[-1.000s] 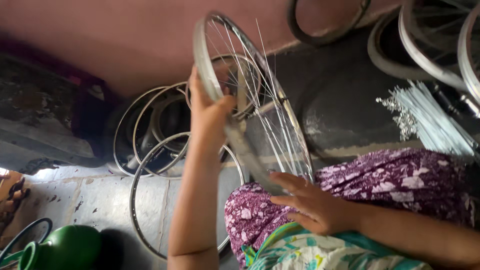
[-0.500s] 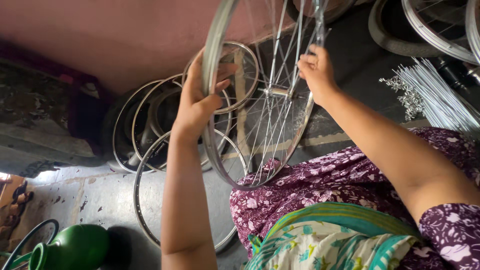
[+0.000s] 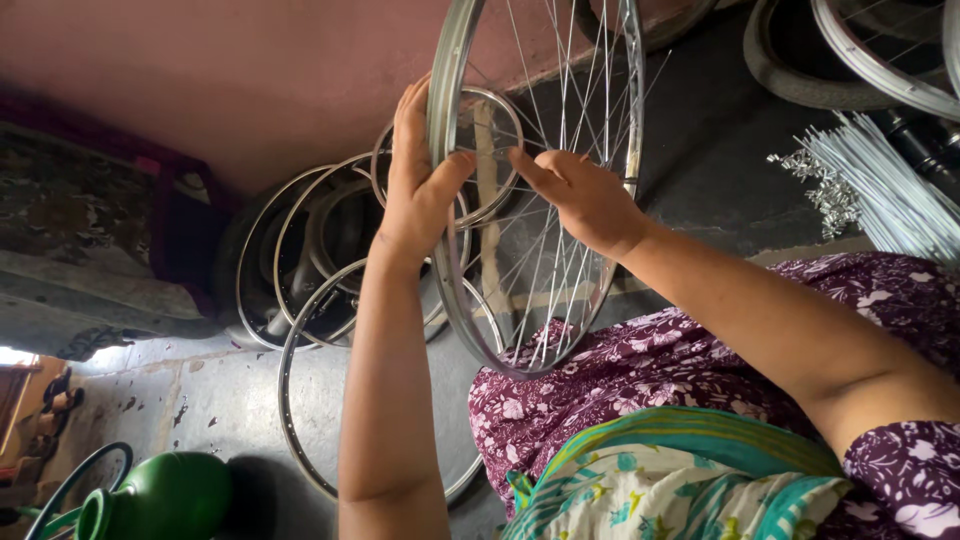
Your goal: The person sits on the floor and laces a bicycle wheel by inserting metal spokes through the rim and hub. They repeatedly pick up spokes, thread them through holes, and adjust the wheel orientation to continue the process.
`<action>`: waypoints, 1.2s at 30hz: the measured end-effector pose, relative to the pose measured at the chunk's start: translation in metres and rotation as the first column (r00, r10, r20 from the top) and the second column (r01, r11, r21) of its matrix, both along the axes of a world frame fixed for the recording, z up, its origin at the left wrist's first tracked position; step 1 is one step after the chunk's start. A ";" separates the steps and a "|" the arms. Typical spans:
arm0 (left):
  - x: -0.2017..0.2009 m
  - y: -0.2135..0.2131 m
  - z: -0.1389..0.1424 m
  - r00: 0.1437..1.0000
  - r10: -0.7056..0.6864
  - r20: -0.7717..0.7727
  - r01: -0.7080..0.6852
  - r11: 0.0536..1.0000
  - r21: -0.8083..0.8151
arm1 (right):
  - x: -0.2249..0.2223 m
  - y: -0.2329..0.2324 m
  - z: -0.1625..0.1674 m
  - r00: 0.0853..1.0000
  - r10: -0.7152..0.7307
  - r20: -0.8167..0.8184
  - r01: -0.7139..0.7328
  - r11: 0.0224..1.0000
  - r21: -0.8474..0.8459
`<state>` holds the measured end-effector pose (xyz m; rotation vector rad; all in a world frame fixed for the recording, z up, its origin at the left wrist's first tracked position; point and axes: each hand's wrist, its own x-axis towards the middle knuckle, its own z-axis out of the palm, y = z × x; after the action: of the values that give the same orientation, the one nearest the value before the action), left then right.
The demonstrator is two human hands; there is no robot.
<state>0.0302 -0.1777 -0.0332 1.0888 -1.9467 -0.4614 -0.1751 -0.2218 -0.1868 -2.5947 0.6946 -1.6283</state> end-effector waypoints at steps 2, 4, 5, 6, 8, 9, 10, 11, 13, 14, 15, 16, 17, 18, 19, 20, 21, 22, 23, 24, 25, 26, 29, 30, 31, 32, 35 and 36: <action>-0.003 0.002 0.000 0.984 0.116 0.137 -0.106 0.991 -0.076 | 0.004 0.006 0.006 0.999 -0.032 -0.013 0.032 0.999 -0.038; -0.011 0.003 -0.001 0.949 0.229 0.217 -0.203 0.970 -0.137 | 0.008 0.010 0.008 0.998 -0.059 -0.034 0.058 0.997 -0.053; -0.014 0.004 -0.001 0.930 0.267 0.251 -0.236 0.960 -0.149 | 0.010 0.011 0.008 0.996 -0.071 -0.048 0.069 0.997 -0.044; -0.018 0.005 0.000 0.909 0.303 0.285 -0.266 0.950 -0.161 | 0.011 0.012 0.008 0.995 -0.084 -0.062 0.082 0.996 -0.034; -0.025 0.008 0.001 0.886 0.328 0.328 -0.283 0.943 -0.176 | 0.008 0.007 0.006 0.991 -0.123 -0.044 0.123 0.992 -0.015; -0.027 0.010 0.003 0.885 0.317 0.340 -0.270 0.946 -0.180 | 0.005 0.002 0.006 0.989 -0.142 -0.034 0.142 0.990 -0.010; -0.029 0.011 0.005 0.885 0.305 0.353 -0.254 0.950 -0.183 | -0.001 -0.003 0.006 0.980 -0.195 -0.048 0.191 0.979 -0.073; -0.031 0.014 0.007 0.877 0.311 0.367 -0.259 0.948 -0.185 | -0.008 -0.007 0.006 0.967 -0.247 -0.062 0.237 0.962 -0.133; -0.034 0.018 0.009 0.860 0.320 0.397 -0.266 0.946 -0.188 | -0.013 -0.013 0.007 0.936 -0.336 -0.106 0.318 0.934 -0.161; -0.035 0.020 0.009 0.863 0.309 0.399 -0.254 0.949 -0.185 | -0.013 -0.015 0.009 0.918 -0.370 -0.141 0.353 0.926 -0.131; -0.035 0.021 0.010 0.866 0.299 0.400 -0.244 0.952 -0.185 | -0.013 -0.016 0.011 0.899 -0.400 -0.176 0.387 0.916 -0.105; -0.035 0.022 0.010 0.869 0.292 0.400 -0.234 0.954 -0.188 | -0.014 -0.017 0.013 0.905 -0.401 -0.143 0.385 0.915 -0.124; -0.035 0.023 0.010 0.871 0.289 0.397 -0.228 0.954 -0.193 | -0.015 -0.016 0.016 0.910 -0.399 -0.110 0.383 0.913 -0.142; -0.035 0.025 0.009 0.873 0.287 0.394 -0.225 0.954 -0.196 | -0.017 -0.014 0.017 0.915 -0.395 -0.078 0.380 0.911 -0.158; -0.034 0.026 0.007 0.875 0.287 0.390 -0.224 0.954 -0.199 | -0.018 -0.012 0.019 0.906 -0.417 -0.065 0.407 0.904 -0.127; -0.033 0.028 0.006 0.882 0.279 0.379 -0.219 0.956 -0.194 | -0.020 -0.009 0.020 0.897 -0.439 -0.054 0.433 0.896 -0.094; -0.031 0.028 0.005 0.889 0.271 0.370 -0.214 0.959 -0.188 | -0.021 -0.007 0.021 0.886 -0.461 -0.043 0.459 0.887 -0.059; -0.030 0.029 0.004 0.896 0.261 0.360 -0.207 0.962 -0.180 | -0.021 -0.006 0.023 0.935 -0.356 0.007 0.355 0.934 0.044; -0.029 0.029 0.002 0.897 0.260 0.358 -0.205 0.961 -0.185 | -0.020 -0.005 0.025 0.966 -0.249 0.068 0.238 0.961 0.142; -0.028 0.029 0.001 0.898 0.257 0.357 -0.200 0.961 -0.189 | -0.020 -0.004 0.028 0.979 -0.148 0.140 0.113 0.966 0.231; -0.028 0.029 0.000 0.899 0.254 0.357 -0.195 0.961 -0.195 | -0.019 -0.005 0.032 0.967 -0.014 0.255 -0.110 0.878 0.467; -0.027 0.029 -0.001 0.906 0.250 0.342 -0.193 0.962 -0.191 | -0.016 -0.006 0.037 0.916 0.082 0.393 -0.335 0.695 0.636; -0.026 0.032 -0.003 0.924 0.234 0.302 -0.182 0.965 -0.191 | -0.014 -0.011 0.056 0.752 0.165 0.638 -0.650 0.341 0.679; -0.025 0.034 -0.004 0.928 0.227 0.296 -0.175 0.966 -0.191 | -0.015 -0.011 0.062 0.708 0.175 0.684 -0.702 0.285 0.653; -0.025 0.037 -0.005 0.932 0.219 0.289 -0.169 0.967 -0.190 | -0.014 -0.011 0.068 0.659 0.184 0.730 -0.749 0.252 0.613; -0.024 0.039 -0.006 0.938 0.209 0.278 -0.159 0.968 -0.192 | -0.014 -0.012 0.073 0.607 0.191 0.771 -0.792 0.219 0.569; -0.021 0.045 -0.010 0.950 0.190 0.247 -0.131 0.963 -0.236 | -0.019 -0.013 0.080 0.469 0.184 0.864 -0.881 0.163 0.444; -0.018 0.048 -0.012 0.951 0.193 0.240 -0.124 0.954 -0.274 | -0.021 -0.014 0.081 0.427 0.178 0.887 -0.902 0.153 0.403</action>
<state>0.0120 -0.1298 -0.0447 1.1725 -2.0567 0.0302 -0.1957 -0.2356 -0.1061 -1.0222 0.1814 -1.1700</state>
